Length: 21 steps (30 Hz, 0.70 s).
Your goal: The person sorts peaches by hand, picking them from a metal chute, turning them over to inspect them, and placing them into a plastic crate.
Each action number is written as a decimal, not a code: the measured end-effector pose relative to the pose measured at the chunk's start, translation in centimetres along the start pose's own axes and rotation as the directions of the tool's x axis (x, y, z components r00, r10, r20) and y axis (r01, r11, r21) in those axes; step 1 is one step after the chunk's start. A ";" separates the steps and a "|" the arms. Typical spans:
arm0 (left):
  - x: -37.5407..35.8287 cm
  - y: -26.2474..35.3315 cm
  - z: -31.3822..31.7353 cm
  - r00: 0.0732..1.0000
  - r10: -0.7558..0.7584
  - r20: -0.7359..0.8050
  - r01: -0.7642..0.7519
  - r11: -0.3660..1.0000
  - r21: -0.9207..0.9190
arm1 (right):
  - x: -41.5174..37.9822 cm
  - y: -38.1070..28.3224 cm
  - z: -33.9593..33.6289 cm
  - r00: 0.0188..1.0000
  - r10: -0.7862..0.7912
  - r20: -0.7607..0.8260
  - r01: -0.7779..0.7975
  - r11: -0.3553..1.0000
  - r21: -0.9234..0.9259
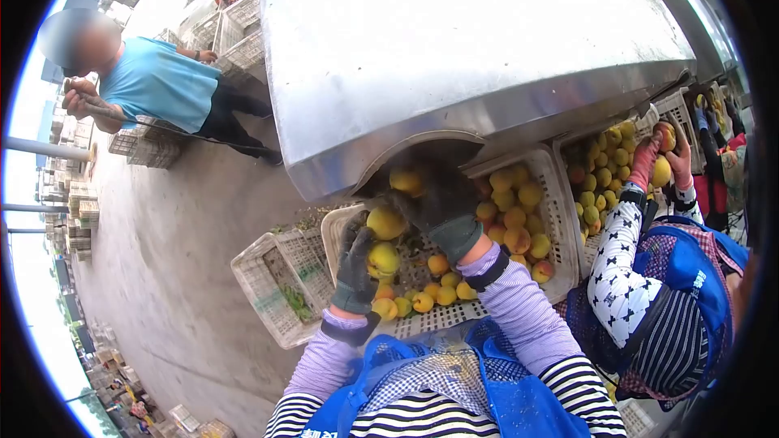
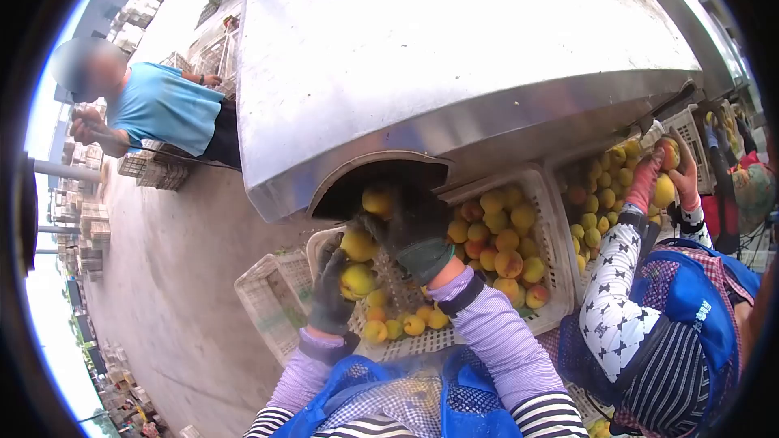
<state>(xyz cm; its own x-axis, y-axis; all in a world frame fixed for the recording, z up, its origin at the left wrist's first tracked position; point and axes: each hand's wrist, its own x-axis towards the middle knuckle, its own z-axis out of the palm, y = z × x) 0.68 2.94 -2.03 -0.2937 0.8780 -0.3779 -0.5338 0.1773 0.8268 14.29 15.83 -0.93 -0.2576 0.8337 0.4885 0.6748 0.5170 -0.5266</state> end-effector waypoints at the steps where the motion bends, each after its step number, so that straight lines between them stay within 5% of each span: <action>1: 0.6 -0.2 -0.6 1.000 0.001 -0.002 -0.001 1.000 -0.003 | 0.8 -0.2 0.3 1.000 0.012 0.012 -0.013 0.998 0.060; 3: 2.0 -0.3 -1.5 0.961 0.138 0.241 -0.223 0.901 0.373 | 1.5 -0.2 1.1 0.998 0.019 0.054 -0.018 1.000 -0.018; 7: 2.4 -1.3 0.2 0.909 0.260 0.327 -0.405 0.738 0.539 | 1.9 0.7 3.7 0.997 -0.080 0.012 0.081 0.996 -0.042; 9: 1.7 -3.2 -0.2 0.952 0.123 0.281 -0.165 0.978 0.131 | 3.1 -1.0 2.4 0.997 -0.062 -0.049 0.058 0.994 -0.094; 10: 1.6 -3.7 -0.2 0.953 0.113 0.280 -0.156 0.979 0.135 | 3.6 -1.4 1.7 0.992 -0.057 -0.113 0.040 0.988 -0.146; 12: 1.8 -3.9 0.5 0.925 -0.134 0.355 0.215 0.956 -0.201 | 3.9 0.5 0.4 0.998 -0.062 -0.019 0.060 0.996 -0.072; 13: 1.5 -4.1 0.7 0.923 -0.145 0.357 0.226 0.954 -0.197 | 3.6 1.5 -0.7 0.995 -0.079 0.068 0.079 0.997 0.002; 14: 1.2 -4.2 0.7 0.916 -0.153 0.372 0.251 0.940 -0.232 | 3.0 1.3 -2.8 0.955 0.223 0.193 -0.275 0.911 0.306; 15: 0.9 -4.2 0.7 0.908 -0.160 0.386 0.276 0.924 -0.266 | 0.4 1.9 -3.0 0.952 0.234 0.195 -0.286 0.910 0.301; 16: 0.3 -3.9 1.0 0.941 -0.117 0.316 0.136 0.990 -0.036 | -3.1 2.8 -2.4 0.908 0.323 0.268 -0.411 0.813 0.412; 17: 0.5 -4.9 0.5 0.941 -0.124 0.314 0.143 0.989 -0.038 | -5.7 3.1 -2.4 0.849 0.395 0.350 -0.526 0.686 0.502; 21: 1.5 -6.2 -0.8 0.899 -0.255 0.357 0.387 0.845 -0.369 | -8.7 1.7 -4.8 0.891 0.108 0.441 -0.294 0.877 0.380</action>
<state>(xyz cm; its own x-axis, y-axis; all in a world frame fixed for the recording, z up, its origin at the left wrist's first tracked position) 2.94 2.80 -8.09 0.1555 0.9026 -0.4014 -0.8573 0.3252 0.3990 20.99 8.56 -2.75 -0.4612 0.8844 0.0717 0.4048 0.2816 -0.8700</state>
